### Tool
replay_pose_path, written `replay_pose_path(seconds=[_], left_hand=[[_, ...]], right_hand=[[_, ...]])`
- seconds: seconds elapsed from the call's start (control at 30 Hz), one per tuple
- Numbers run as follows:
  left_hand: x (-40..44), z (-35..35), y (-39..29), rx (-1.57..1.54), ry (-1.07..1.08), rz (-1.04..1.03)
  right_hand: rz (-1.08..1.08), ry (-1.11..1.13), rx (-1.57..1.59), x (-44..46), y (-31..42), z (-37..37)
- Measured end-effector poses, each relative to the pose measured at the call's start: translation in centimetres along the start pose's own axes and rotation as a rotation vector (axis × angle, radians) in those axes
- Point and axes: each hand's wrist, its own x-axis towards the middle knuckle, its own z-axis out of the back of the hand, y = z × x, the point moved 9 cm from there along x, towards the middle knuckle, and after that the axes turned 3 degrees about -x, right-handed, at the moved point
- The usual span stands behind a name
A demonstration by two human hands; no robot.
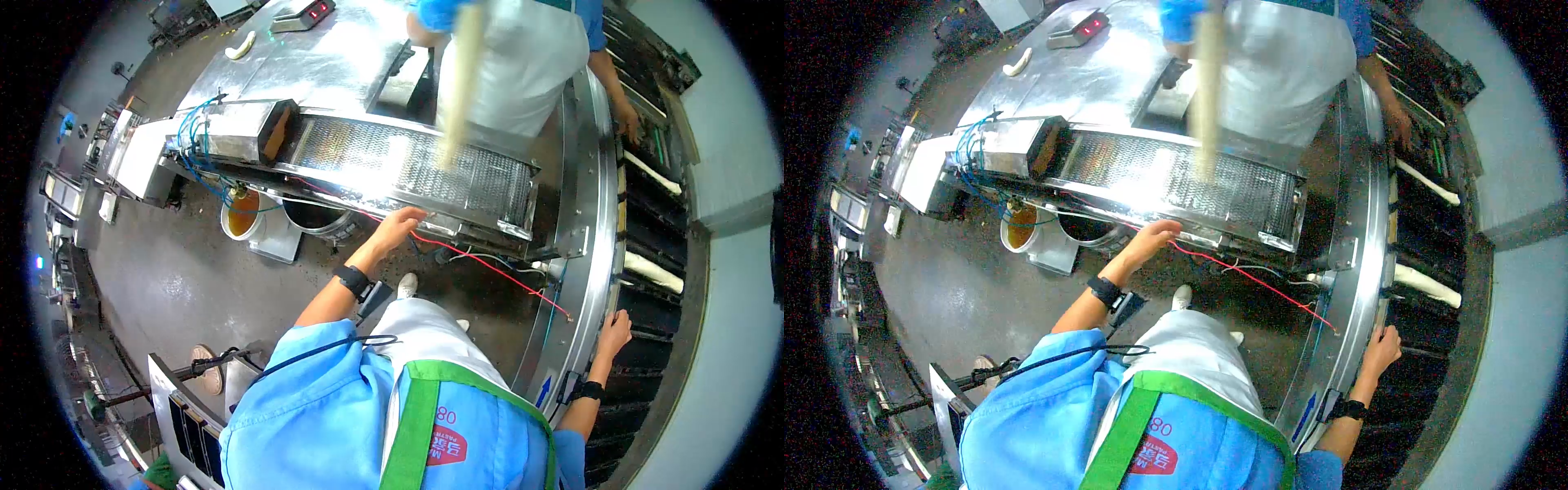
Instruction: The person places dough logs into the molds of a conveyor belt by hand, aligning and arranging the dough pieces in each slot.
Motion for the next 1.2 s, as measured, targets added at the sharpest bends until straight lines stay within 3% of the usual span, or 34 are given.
replay_pose_path(seconds=[0.37, 0.67, 0.8, 0.87, 0.93, 0.97, 1.07, 1.1, 1.13, 1.2], left_hand=[[-0.9, 8.6, 1.2, -0.206, -0.204, 0.17], [0.5, 17.0, 6.4, -0.435, -0.428, 0.134], [0.6, 21.1, 6.9, -0.482, -0.644, 0.16], [2.0, 23.7, 8.4, -0.568, -0.621, 0.067], [1.8, 25.9, 8.4, -0.46, -0.771, 0.088], [2.0, 26.9, 8.6, -0.473, -0.793, 0.061], [2.7, 30.2, 9.1, -0.332, -0.946, 0.091], [3.4, 31.0, 9.3, -0.282, -0.924, 0.159], [6.1, 34.1, 13.6, -0.125, -0.821, 0.233], [7.2, 38.1, 16.5, -0.052, -1.065, 0.35]], right_hand=[[-0.023, -0.043, 0.02, -2.1, -0.2, 1.5], [-0.042, -0.091, -0.003, -3.9, -1.6, 0.8], [-0.094, -0.066, -0.042, -4.5, -1.5, 1.4], [-0.085, -0.082, -0.094, -4.8, -2.4, 0.6], [-0.157, -0.1, -0.02, -5.0, -2.7, 0.9], [-0.224, 0.002, 0.018, -5.0, -2.9, 0.8], [-0.187, -0.02, -0.034, -5.1, -1.2, 2.1], [-0.152, -0.056, -0.082, -5.2, -1.5, 2.1], [-0.153, -0.052, -0.088, -5.3, -1.8, 1.8], [-0.218, -0.068, -0.038, -5.8, -3.0, 1.3]])
